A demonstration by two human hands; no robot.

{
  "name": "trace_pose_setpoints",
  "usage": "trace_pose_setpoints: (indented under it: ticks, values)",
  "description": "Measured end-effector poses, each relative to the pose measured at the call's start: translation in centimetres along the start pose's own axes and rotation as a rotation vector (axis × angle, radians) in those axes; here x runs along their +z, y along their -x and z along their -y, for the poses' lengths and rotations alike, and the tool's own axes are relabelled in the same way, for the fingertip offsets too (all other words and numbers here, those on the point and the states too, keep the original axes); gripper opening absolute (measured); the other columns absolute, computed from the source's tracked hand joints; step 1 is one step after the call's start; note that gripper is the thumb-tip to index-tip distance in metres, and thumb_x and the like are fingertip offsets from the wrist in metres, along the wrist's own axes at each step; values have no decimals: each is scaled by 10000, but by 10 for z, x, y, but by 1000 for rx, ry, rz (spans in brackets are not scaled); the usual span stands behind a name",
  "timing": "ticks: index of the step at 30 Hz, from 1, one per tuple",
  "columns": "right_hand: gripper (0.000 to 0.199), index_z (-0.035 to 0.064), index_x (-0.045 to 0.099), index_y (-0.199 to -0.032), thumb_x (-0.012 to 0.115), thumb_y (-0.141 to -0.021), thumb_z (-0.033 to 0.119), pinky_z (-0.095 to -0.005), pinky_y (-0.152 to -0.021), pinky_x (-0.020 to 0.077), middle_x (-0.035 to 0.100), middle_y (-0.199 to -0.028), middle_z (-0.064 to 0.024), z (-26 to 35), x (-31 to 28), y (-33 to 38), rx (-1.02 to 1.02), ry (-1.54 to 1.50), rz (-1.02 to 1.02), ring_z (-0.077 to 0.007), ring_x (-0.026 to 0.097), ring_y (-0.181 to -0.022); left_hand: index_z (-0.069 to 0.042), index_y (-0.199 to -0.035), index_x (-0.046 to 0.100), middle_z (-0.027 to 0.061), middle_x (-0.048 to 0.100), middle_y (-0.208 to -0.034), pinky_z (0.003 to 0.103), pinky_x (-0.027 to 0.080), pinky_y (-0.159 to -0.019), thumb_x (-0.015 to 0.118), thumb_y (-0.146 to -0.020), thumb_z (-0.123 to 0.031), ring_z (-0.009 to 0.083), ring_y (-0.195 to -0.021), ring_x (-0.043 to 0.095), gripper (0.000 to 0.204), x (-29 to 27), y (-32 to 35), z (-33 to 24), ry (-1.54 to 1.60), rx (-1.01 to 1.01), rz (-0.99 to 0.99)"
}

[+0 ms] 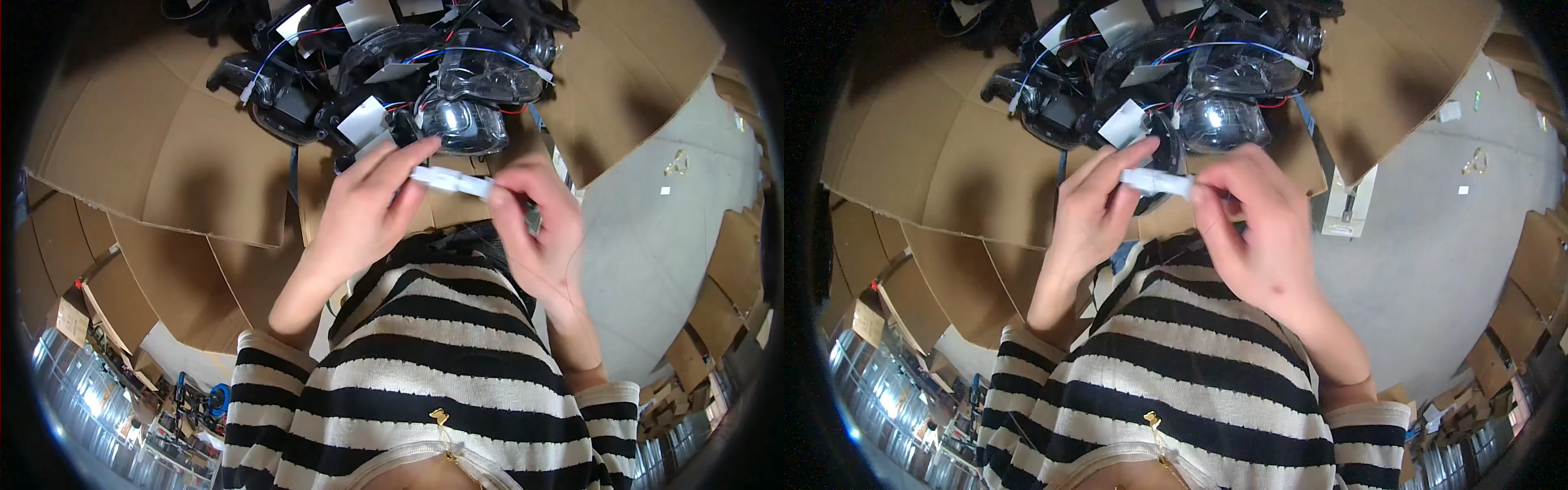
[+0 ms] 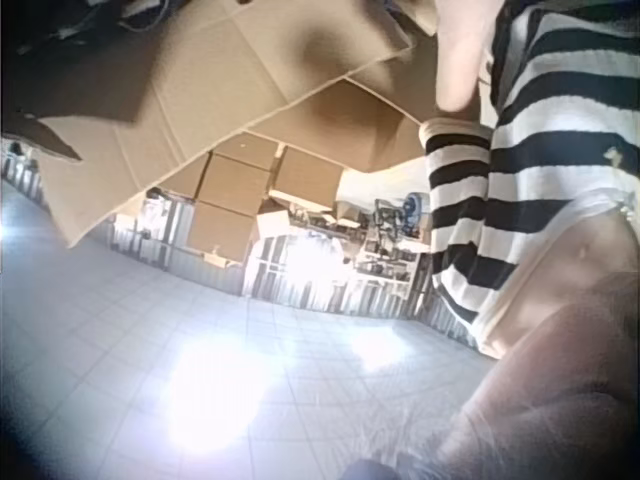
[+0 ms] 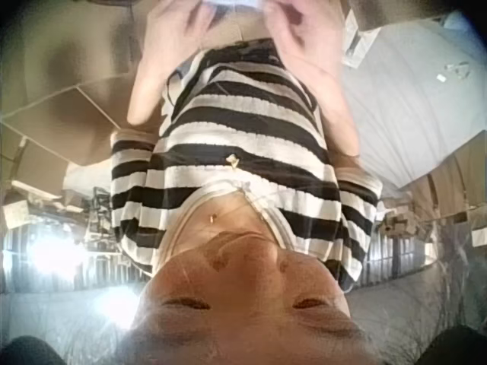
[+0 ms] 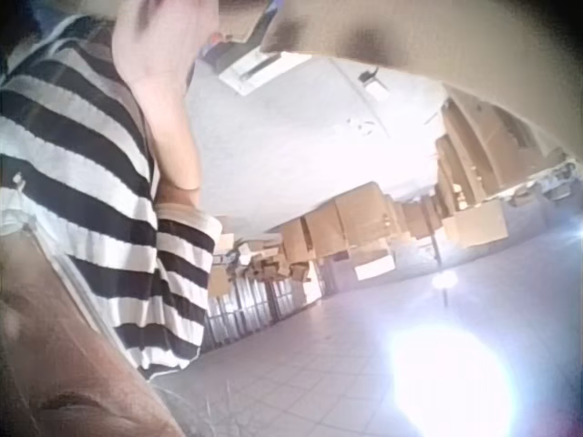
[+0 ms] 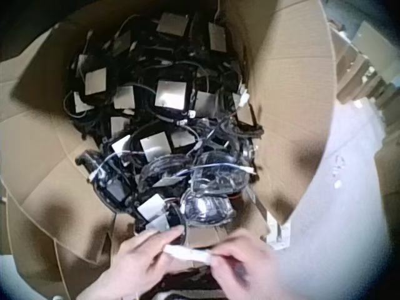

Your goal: The person repeatedly picks up packaged electronic components from a cardboard box, connects their wires to a testing device on the floor, and observes the result. After testing, the person places the components back into the box. The process is repeated for multiple units throughout the clip.

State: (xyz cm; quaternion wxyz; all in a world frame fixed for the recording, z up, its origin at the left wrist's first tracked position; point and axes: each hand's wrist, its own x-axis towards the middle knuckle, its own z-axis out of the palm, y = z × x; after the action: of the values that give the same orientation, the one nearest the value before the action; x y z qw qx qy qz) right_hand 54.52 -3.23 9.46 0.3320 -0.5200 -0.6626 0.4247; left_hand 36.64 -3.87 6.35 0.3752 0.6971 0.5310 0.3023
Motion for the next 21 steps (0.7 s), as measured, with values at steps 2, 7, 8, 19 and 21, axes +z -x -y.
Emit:
trace_pose_setpoints:
  ticks: [2,7,8,19,21]
  values:
    - [26,-8,513,-765,526,-742,-3,-232,-490,373,490,-694,-73,3,-20,11,53,-45,-16,-123,474,-579,-26,-1017,555,72,524,-725,206,384,-525,579,-710,-17,97,-609,492,307,-15,2,5,210,-113,119]
    - [56,-10,517,-762,551,-718,-17,-217,-531,373,502,-722,-62,7,-44,23,184,-325,165,-110,468,-608,-17,-996,572,39,569,-731,192,391,-514,538,-770,-3,74,-585,500,229,-15,12,3,686,-208,52]
    - [59,-12,518,-760,554,-714,-17,-215,-530,373,504,-725,-62,9,-45,22,175,-335,173,-111,469,-608,-14,-997,572,38,571,-731,195,397,-516,538,-771,-4,72,-581,501,228,-16,13,2,719,-220,64]
    - [46,-4,526,-751,556,-718,-17,-199,-525,349,501,-699,-37,15,-46,13,178,-421,222,-90,451,-615,17,-877,600,94,570,-795,242,398,-592,567,-699,61,144,-688,514,186,-16,17,8,699,9,111]
    - [33,-4,523,-750,548,-730,-14,-195,-521,333,498,-698,-27,16,-44,16,241,-501,222,-75,440,-615,15,-862,608,88,563,-787,245,389,-589,576,-682,64,146,-692,507,190,-16,17,6,649,30,94]
